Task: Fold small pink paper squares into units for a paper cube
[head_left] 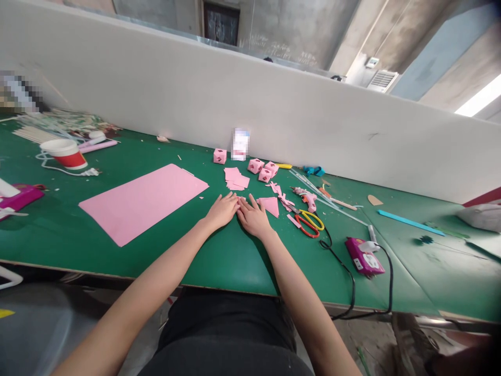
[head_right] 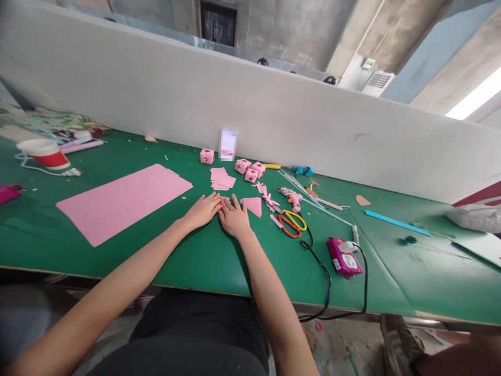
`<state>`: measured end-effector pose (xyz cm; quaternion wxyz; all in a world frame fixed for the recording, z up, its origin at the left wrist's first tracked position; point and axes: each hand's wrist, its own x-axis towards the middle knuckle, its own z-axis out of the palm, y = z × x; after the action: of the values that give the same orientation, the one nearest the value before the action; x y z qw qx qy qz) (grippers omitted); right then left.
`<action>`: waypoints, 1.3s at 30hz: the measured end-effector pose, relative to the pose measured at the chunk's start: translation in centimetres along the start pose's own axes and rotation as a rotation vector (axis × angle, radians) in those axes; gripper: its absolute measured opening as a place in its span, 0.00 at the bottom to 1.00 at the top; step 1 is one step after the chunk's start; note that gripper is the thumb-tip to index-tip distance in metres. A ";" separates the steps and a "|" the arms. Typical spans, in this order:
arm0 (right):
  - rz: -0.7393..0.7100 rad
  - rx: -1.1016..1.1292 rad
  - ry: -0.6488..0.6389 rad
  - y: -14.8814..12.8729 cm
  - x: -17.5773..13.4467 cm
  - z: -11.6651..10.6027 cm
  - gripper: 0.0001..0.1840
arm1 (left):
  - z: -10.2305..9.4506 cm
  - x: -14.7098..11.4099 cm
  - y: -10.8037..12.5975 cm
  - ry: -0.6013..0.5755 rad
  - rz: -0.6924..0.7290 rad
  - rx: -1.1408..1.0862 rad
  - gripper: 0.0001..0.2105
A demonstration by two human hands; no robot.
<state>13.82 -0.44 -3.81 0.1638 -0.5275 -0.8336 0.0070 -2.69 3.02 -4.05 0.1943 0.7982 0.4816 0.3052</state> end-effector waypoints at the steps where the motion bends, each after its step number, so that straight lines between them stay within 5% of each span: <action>1: 0.002 -0.008 -0.013 -0.1 -0.1 0.0 0.28 | 0.0 -0.1 -0.1 -0.049 0.000 0.030 0.21; 7: 0.015 -0.071 -0.018 -0.5 -0.7 -0.7 0.29 | -1.0 -0.6 0.8 -0.353 0.013 0.381 0.28; 13: 0.014 -0.066 0.037 -0.9 -0.8 -1.4 0.25 | -1.3 -0.8 1.7 -0.386 -0.021 0.457 0.29; 20: 0.082 0.037 0.118 0.9 -0.7 -2.0 0.25 | -0.9 -0.5 1.0 -0.285 0.007 0.371 0.27; 24: 0.338 -0.040 0.307 3.2 -0.9 -2.5 0.22 | -0.7 -0.2 1.0 -0.195 0.050 0.337 0.24; 28: 0.512 -0.065 0.348 4.3 -1.2 -2.8 0.22 | -0.8 0.0 1.0 -0.093 0.116 0.331 0.22; 39: 0.541 -0.090 0.314 4.4 -1.1 -3.2 0.19 | -0.5 0.5 0.7 -0.007 0.169 0.268 0.27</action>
<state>18.99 0.00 -1.84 0.2590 -0.7316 -0.6269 -0.0681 -2.37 3.12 -3.10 0.0612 0.8559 0.4483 0.2505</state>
